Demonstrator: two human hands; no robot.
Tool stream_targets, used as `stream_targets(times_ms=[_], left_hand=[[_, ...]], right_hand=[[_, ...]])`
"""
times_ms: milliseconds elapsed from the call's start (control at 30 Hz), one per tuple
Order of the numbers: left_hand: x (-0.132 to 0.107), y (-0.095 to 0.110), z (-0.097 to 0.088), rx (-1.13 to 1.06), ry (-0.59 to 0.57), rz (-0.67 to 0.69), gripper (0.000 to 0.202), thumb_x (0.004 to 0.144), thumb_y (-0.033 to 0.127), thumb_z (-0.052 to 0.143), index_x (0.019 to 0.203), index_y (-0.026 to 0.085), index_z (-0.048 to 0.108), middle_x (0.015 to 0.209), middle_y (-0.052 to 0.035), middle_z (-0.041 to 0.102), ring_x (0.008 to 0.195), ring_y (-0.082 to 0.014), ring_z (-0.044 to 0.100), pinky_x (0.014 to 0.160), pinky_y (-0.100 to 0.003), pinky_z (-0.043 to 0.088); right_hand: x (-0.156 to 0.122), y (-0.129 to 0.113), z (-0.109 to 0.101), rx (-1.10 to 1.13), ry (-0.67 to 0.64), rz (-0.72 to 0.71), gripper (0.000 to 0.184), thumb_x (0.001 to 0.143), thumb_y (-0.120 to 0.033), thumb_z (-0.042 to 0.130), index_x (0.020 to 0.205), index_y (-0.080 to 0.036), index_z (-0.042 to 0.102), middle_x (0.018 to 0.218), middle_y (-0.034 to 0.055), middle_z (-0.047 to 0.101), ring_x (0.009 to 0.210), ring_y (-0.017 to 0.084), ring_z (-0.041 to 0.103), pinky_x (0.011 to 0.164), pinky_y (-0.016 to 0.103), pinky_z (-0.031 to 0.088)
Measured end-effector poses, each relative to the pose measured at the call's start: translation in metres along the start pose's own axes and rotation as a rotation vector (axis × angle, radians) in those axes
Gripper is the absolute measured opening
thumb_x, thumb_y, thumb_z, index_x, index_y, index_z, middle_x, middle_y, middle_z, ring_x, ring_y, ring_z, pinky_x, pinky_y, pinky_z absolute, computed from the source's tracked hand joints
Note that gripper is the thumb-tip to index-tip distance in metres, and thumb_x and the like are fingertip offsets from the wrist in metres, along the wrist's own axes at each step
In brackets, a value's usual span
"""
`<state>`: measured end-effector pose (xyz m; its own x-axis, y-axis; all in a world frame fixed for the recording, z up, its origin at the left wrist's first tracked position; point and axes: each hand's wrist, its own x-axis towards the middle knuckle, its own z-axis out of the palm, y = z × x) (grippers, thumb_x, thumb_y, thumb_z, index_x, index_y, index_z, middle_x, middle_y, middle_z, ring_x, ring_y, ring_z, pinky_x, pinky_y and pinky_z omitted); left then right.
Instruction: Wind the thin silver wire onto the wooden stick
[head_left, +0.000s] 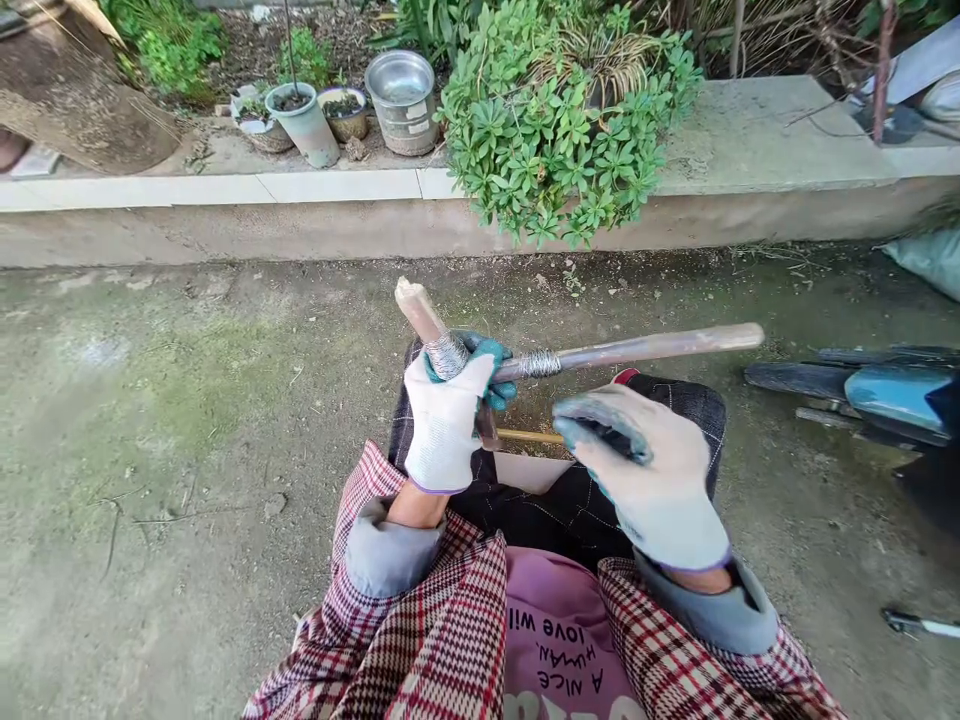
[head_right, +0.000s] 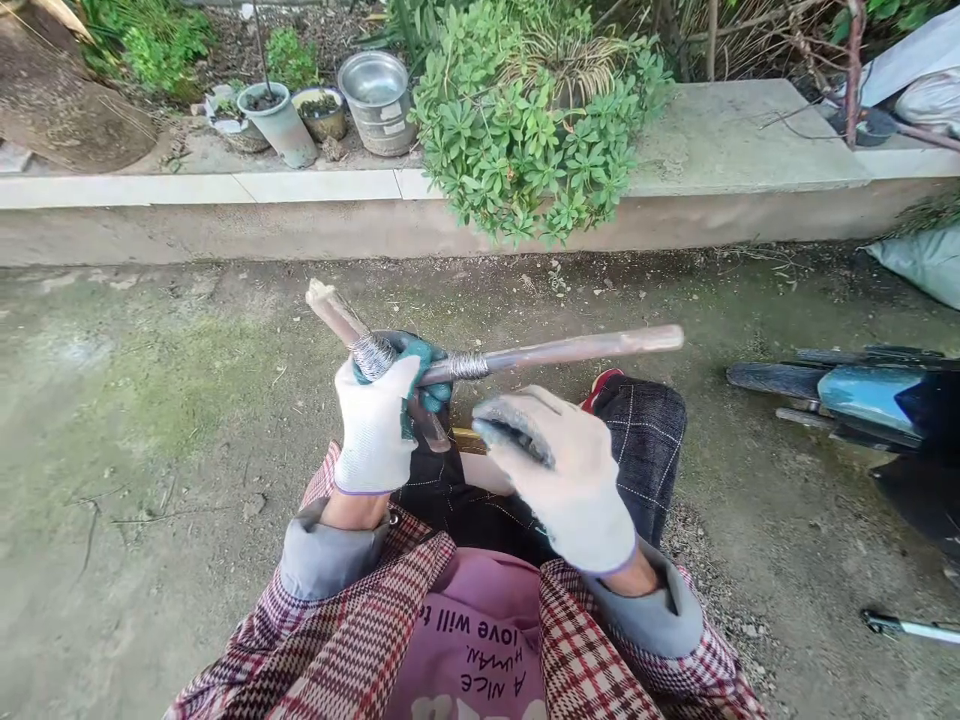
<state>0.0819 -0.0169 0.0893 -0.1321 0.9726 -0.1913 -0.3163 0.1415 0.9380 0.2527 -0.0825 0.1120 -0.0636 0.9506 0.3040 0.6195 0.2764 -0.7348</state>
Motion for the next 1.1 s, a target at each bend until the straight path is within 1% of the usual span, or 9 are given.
stream_targets(times_ms=[67,133,233,367,567,767,900,967,1100], left_hand=[[-0.003,0.002,0.001,0.116,0.03,0.052,0.023,0.072,0.035,0.077,0.081,0.018,0.063,0.066,0.0016,0.066,0.049,-0.0106,0.06,0.045,-0.022,0.051],[-0.006,0.002,0.002,0.225,0.054,0.104,0.021,0.071,0.032,0.078,0.079,0.018,0.064,0.065,0.0022,0.065,0.051,-0.0104,0.059,0.048,-0.023,0.051],[-0.008,0.0,0.003,0.339,0.079,0.167,0.019,0.067,0.029,0.08,0.075,0.019,0.065,0.066,0.002,0.066,0.056,-0.0115,0.06,0.054,-0.024,0.053],[-0.007,-0.001,0.002,0.376,0.088,0.183,0.019,0.064,0.026,0.08,0.076,0.019,0.067,0.072,0.0007,0.069,0.064,-0.0135,0.063,0.063,-0.026,0.056],[-0.006,0.004,0.003,0.342,0.041,0.115,0.017,0.064,0.023,0.078,0.075,0.018,0.066,0.071,0.0002,0.069,0.063,-0.0136,0.063,0.06,-0.025,0.056],[-0.008,0.008,0.004,0.322,0.017,0.018,0.018,0.065,0.024,0.08,0.074,0.019,0.065,0.06,0.0029,0.061,0.056,-0.0126,0.06,0.052,-0.024,0.053],[-0.01,0.01,0.002,0.33,-0.029,0.06,0.019,0.064,0.025,0.081,0.073,0.019,0.066,0.062,0.002,0.062,0.057,-0.0135,0.06,0.055,-0.025,0.054],[-0.01,0.011,-0.002,0.352,-0.094,0.111,0.018,0.063,0.024,0.082,0.072,0.019,0.067,0.068,0.0001,0.067,0.063,-0.0151,0.063,0.061,-0.027,0.056],[-0.005,0.011,-0.009,0.406,-0.275,0.163,0.016,0.061,0.024,0.082,0.07,0.019,0.07,0.074,-0.0027,0.072,0.071,-0.017,0.066,0.07,-0.028,0.058]], right_hand=[[0.007,-0.011,-0.007,-0.216,0.09,-0.191,0.017,0.092,-0.027,0.068,0.108,-0.03,0.073,0.11,0.0033,0.075,0.099,0.026,0.069,0.085,0.042,0.057],[0.02,-0.012,-0.007,-0.368,0.023,-0.316,0.021,0.091,-0.026,0.068,0.112,-0.027,0.072,0.116,0.0064,0.073,0.11,0.03,0.065,0.092,0.045,0.055],[0.031,-0.001,0.0,-0.457,-0.127,-0.319,0.021,0.09,-0.024,0.066,0.11,-0.025,0.073,0.111,0.007,0.073,0.103,0.029,0.066,0.086,0.043,0.055],[0.023,0.006,0.008,-0.403,-0.11,-0.264,0.02,0.092,-0.024,0.064,0.11,-0.025,0.073,0.112,0.0068,0.073,0.101,0.027,0.066,0.086,0.042,0.056],[0.019,-0.001,0.006,-0.231,-0.088,-0.115,0.017,0.089,-0.018,0.061,0.097,-0.026,0.074,0.104,0.0043,0.073,0.096,0.025,0.069,0.086,0.042,0.056],[0.023,0.018,0.007,0.059,-0.029,0.097,0.009,0.087,-0.021,0.064,0.088,-0.026,0.071,0.089,0.005,0.071,0.084,0.026,0.066,0.082,0.043,0.056],[0.022,0.023,0.008,0.216,0.006,0.206,0.005,0.088,-0.022,0.065,0.086,-0.023,0.069,0.085,0.0041,0.069,0.08,0.022,0.063,0.079,0.04,0.056],[0.024,0.025,0.009,0.331,0.0,0.265,0.005,0.088,-0.024,0.065,0.084,-0.021,0.067,0.083,0.0033,0.069,0.076,0.019,0.063,0.073,0.036,0.056],[0.027,0.035,0.011,0.751,-0.07,0.511,0.02,0.088,-0.04,0.069,0.087,-0.021,0.062,0.082,0.0022,0.069,0.059,0.013,0.059,0.049,0.025,0.051]])
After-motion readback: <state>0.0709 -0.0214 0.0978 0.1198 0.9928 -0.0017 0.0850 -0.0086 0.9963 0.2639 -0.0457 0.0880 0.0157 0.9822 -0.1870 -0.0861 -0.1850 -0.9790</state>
